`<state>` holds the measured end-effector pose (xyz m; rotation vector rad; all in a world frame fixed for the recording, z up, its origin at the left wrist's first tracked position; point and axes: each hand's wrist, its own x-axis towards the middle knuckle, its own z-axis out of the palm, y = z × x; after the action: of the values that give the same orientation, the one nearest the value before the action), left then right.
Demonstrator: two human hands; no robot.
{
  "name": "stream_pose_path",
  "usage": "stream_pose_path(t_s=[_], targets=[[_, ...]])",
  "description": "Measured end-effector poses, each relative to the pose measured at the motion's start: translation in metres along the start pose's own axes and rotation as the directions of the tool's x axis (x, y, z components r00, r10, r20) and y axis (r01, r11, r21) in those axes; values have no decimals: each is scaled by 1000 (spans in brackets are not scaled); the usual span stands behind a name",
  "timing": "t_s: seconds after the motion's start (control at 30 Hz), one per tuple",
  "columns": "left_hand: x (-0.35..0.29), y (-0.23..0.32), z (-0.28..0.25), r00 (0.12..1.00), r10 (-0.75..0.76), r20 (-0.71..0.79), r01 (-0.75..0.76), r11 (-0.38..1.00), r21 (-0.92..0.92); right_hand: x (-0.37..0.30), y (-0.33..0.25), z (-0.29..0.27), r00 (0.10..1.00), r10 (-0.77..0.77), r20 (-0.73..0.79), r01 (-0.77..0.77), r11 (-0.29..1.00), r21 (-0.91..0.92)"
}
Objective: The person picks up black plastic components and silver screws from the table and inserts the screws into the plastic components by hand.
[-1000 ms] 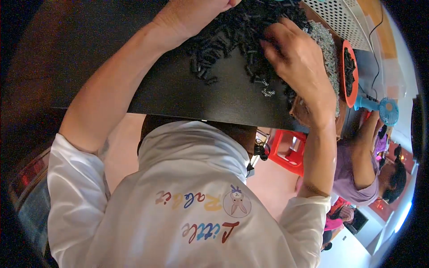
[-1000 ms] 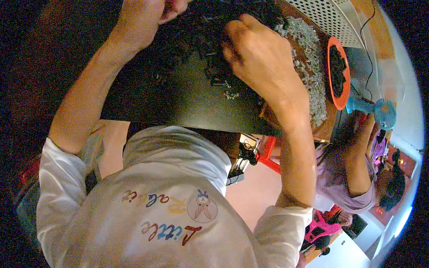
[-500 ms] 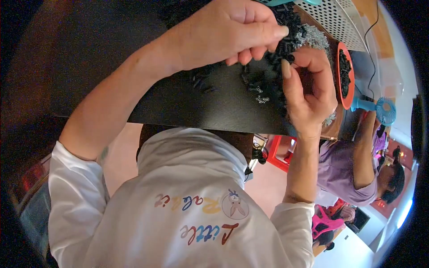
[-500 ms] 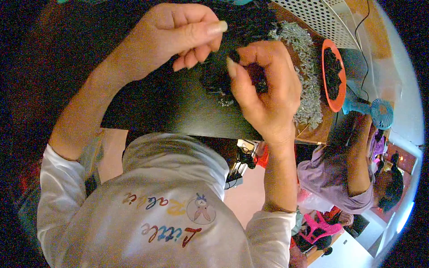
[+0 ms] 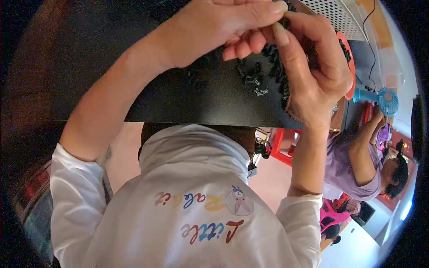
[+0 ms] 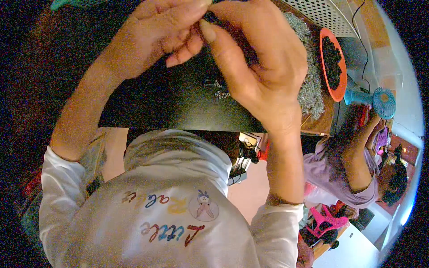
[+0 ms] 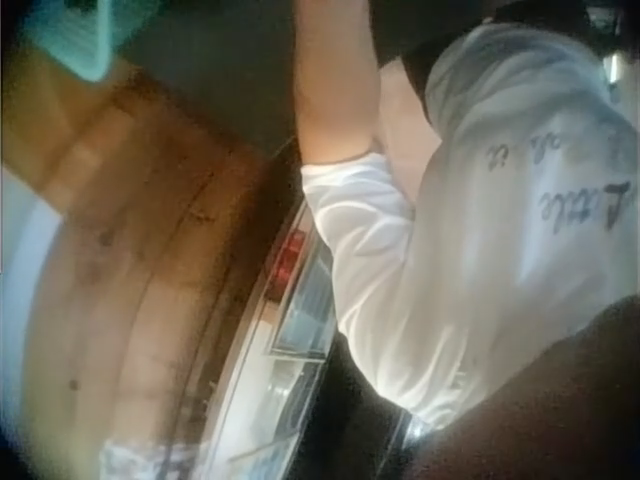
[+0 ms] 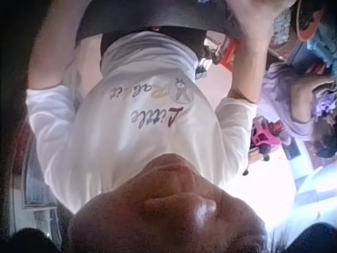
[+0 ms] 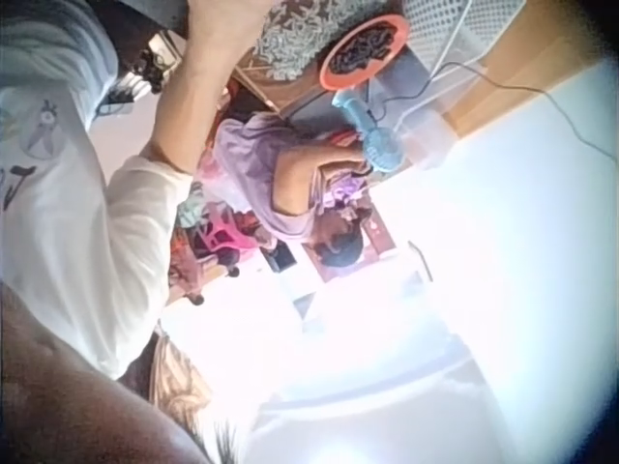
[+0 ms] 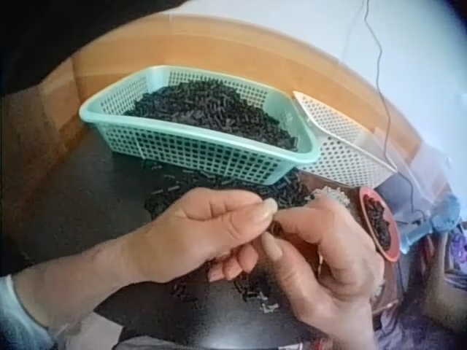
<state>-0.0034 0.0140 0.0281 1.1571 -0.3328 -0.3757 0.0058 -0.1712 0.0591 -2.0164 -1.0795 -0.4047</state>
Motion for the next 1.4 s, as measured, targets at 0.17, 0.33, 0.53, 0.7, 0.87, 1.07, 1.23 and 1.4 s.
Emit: stream_pose_path(t_s=[0.17, 0.33, 0.53, 0.7, 0.87, 1.07, 1.23, 1.4], targets=[[2, 8, 1, 996, 0, -94, -26, 961, -275, -3, 18, -30, 931, 344, -124, -318, 929, 191], [20, -10, -23, 826, 506, 249, -426, 849, -312, -23, 63, -86, 942, 336, -9, -326, 906, -269], [27, -19, -20, 750, 571, 333, -440, 807, -393, -46, 74, -105, 844, 506, 175, -363, 781, -508], [29, -27, -27, 747, 552, 371, -357, 804, -476, -43, 84, -102, 857, 455, 241, -296, 818, -493], [11, -5, -5, 989, -67, -129, -2, 880, -476, -41, 96, -93, 908, 342, 242, -205, 867, -454], [43, -35, -32, 617, 633, 467, -448, 771, -454, -41, 108, -93, 863, 338, 375, -96, 839, -536], [43, -32, -32, 619, 628, 472, -428, 774, -467, -34, 117, -101, 868, 355, 347, -146, 851, -505], [44, -31, -32, 613, 631, 476, -425, 771, -475, -32, 115, -98, 820, 341, 459, -83, 865, -494]])
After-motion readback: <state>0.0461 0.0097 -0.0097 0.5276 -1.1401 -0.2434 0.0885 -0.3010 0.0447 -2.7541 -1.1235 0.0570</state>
